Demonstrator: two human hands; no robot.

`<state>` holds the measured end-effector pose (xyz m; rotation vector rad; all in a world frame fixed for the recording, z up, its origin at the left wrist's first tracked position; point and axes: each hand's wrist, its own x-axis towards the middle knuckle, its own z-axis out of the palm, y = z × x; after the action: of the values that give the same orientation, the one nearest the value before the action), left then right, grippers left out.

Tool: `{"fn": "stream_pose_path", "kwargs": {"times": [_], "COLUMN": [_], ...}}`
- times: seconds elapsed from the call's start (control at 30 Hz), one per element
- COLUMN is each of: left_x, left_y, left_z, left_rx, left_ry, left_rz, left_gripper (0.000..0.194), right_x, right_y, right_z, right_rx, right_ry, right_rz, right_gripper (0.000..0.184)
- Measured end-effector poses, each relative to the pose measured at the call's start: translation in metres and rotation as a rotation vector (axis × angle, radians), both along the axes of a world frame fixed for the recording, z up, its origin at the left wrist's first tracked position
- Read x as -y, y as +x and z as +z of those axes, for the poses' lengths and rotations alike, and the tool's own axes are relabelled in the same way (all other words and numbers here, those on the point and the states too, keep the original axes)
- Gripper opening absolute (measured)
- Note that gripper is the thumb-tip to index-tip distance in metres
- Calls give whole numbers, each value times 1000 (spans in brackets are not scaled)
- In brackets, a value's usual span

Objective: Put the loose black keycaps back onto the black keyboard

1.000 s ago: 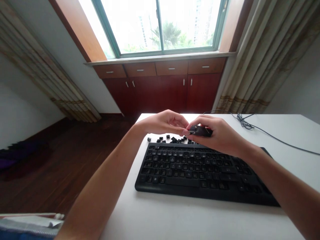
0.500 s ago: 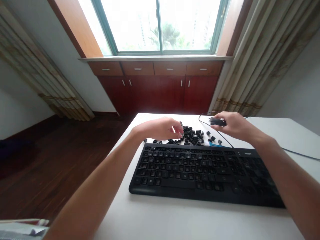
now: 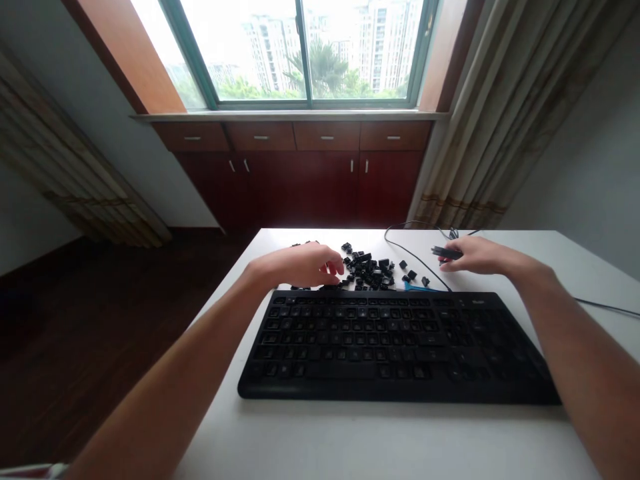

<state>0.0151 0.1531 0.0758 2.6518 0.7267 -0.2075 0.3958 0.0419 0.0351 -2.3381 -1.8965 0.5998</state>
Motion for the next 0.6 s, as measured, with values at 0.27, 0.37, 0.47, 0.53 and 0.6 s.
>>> {"fn": "stream_pose_path", "kwargs": {"times": [0.27,0.37,0.47,0.53,0.6], "left_x": [-3,1,5,6,6], "left_y": [-1,1,3,4,4], "left_z": [-4,-1,3,4,4], "left_rx": [-27,-61,-74,-77,-79], "left_ry": [-19,-24,-24,-19,-12], "left_rz": [-6,14,39,48,50], "left_gripper": [25,25,26,26,26], "right_x": [1,1,1,0,1], "right_y": [-2,-9,-24,-37,-50], "right_z": [1,8,18,23,26], "right_rx": [6,29,31,5,-18], "right_ry": [5,36,72,62,43], "right_rz": [-8,-22,-5,37,92], "right_gripper": [43,47,48,46,44]}}
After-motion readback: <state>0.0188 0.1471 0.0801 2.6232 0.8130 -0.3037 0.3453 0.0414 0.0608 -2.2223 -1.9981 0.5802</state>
